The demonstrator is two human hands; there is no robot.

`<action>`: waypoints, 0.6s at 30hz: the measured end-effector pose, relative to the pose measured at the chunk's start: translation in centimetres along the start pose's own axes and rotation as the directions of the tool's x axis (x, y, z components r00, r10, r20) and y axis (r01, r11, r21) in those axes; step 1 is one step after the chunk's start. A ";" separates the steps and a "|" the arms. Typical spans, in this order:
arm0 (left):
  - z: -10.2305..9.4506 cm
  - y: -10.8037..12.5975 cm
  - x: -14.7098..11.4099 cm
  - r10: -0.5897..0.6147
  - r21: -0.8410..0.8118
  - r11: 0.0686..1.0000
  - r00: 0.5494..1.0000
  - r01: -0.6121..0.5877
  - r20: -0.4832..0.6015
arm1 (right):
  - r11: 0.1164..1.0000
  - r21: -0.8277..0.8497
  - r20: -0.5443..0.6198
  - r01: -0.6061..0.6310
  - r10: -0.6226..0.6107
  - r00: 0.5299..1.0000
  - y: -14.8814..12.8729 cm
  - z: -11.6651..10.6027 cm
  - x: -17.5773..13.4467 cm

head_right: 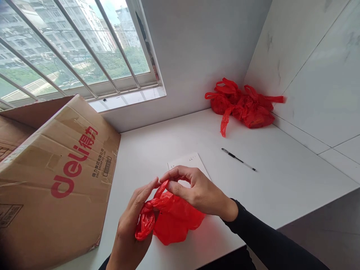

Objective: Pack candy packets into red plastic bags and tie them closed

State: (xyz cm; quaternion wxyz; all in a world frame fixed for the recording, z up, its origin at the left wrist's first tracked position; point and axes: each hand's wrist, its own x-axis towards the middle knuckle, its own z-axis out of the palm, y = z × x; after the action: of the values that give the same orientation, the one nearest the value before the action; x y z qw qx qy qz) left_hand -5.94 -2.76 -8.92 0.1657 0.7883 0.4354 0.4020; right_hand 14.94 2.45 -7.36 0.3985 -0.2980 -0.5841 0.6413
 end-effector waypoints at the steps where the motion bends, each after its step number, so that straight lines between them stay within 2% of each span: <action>1: 0.0 0.0 -0.3 -0.004 0.036 0.999 1.000 0.003 0.021 | 1.000 -0.012 -0.010 0.001 -0.001 1.000 0.0 0.0 0.0; 5: -0.1 0.0 -0.9 -0.011 0.231 0.973 0.995 -0.012 0.096 | 0.998 -0.052 -0.050 -0.029 0.026 0.998 0.1 0.0 -0.1; 9: -0.2 -0.3 -1.1 0.008 0.390 0.919 0.994 -0.051 0.110 | 0.991 -0.107 -0.109 -0.084 0.072 0.991 0.6 -0.2 -0.4; 12: -0.4 -1.0 -1.7 0.037 0.415 0.906 0.993 -0.079 0.110 | 0.986 -0.119 -0.180 -0.113 0.091 0.980 1.1 -0.7 -0.7; 15: -0.5 -1.6 -2.9 0.029 0.411 0.909 0.996 -0.063 0.089 | 0.978 -0.133 -0.298 -0.163 0.118 0.947 1.8 -1.4 -1.0; 18: -0.3 -1.9 -4.5 -0.050 0.361 0.932 0.999 0.041 0.017 | 0.976 -0.099 -0.385 -0.192 0.141 0.912 2.5 -1.7 -1.2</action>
State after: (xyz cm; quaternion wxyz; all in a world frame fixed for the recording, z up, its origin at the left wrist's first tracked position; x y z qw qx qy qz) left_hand -8.57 -5.43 -12.11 0.0331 0.8001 0.5178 0.3011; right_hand 16.54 2.31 -10.16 0.4258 -0.4902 -0.5113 0.5630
